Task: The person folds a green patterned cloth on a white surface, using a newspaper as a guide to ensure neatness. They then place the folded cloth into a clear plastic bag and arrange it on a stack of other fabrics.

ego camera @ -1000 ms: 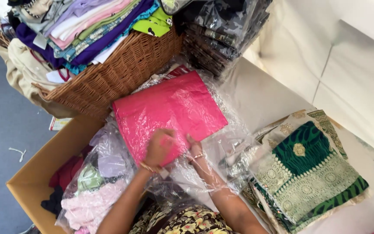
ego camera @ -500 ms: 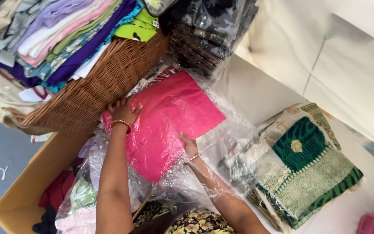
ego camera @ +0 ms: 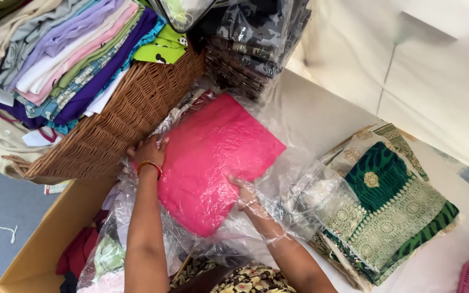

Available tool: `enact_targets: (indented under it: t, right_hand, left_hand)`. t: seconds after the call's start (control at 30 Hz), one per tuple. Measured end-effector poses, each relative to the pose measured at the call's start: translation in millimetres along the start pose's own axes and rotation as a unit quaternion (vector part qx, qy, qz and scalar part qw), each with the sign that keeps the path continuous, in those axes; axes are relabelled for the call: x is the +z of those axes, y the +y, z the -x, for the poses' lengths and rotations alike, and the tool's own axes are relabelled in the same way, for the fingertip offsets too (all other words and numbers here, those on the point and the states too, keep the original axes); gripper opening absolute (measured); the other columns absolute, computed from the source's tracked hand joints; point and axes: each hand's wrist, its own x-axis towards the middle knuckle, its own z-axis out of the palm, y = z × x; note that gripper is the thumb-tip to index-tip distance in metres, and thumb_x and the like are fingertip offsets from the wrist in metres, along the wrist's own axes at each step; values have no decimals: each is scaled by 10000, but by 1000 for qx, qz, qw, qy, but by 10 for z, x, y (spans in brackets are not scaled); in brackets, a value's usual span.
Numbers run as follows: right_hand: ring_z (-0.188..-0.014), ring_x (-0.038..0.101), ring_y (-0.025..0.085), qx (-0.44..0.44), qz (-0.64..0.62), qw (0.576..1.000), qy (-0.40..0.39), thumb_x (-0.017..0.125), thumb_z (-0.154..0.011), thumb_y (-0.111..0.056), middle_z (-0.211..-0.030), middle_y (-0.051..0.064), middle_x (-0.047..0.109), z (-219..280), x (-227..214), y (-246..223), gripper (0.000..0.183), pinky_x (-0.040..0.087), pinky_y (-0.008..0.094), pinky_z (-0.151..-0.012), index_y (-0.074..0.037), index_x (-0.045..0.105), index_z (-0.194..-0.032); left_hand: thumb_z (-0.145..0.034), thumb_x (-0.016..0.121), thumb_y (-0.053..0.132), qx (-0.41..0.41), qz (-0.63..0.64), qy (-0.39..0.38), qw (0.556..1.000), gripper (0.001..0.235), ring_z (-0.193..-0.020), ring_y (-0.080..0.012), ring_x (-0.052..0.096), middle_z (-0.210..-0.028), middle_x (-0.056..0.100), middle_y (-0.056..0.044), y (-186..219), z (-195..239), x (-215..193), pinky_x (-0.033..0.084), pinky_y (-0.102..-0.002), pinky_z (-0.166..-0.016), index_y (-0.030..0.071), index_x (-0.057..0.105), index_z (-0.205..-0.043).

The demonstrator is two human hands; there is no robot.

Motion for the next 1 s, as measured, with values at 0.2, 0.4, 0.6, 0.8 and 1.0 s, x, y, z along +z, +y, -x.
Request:
enact_targets:
  t: [0.2,0.4,0.6,0.8,1.0]
  right_hand:
    - [-1150,665,326,-126,-71,989,-43,768,-992,6,-1272,223,656,242,-1306,29,457,570,449,-1035,138,528,-1357]
    - [-1071,636,319,-142,-85,985,41,763,-935,91,-1184,155,634,1020,-1811,-381,441,552,479,-931,40,528,-1306]
    - [-1104,678,297,-135,-59,982,116,742,-741,53,-1243,117,667,2540,-791,-1770,625,576,493,-955,-59,567,-1331]
    - [-1137,670,327,-162,-70,978,113,718,-806,42,-1269,167,668,3482,-1429,-2060,567,553,512,-982,35,572,-1353]
    - [-1212,638,316,-259,-50,948,179,693,-826,72,-1330,147,640,4251,-1868,-2337,596,535,490,-1022,23,543,-1401]
  left_hand:
    - [-919,619,307,-33,-32,11,999,293,-1084,-326,682,-1093,756,-156,-159,-31,315,332,-507,-1072,223,789,-1142]
    - [-976,609,326,-52,-71,65,994,279,-1007,-336,709,-1024,770,-158,-607,-150,828,386,-515,-1008,139,778,-1096]
    - [-1026,581,358,-156,-102,82,979,362,-903,-379,741,-997,774,-173,-682,-121,670,564,-508,-779,88,805,-936]
    - [-1037,632,384,-227,-146,133,954,411,-835,-374,740,-930,771,-189,-602,166,114,553,-501,-653,44,802,-881]
    - [-1075,638,343,-289,-99,90,948,360,-979,-399,729,-1113,762,-213,-557,347,-225,546,-516,-770,20,792,-1038]
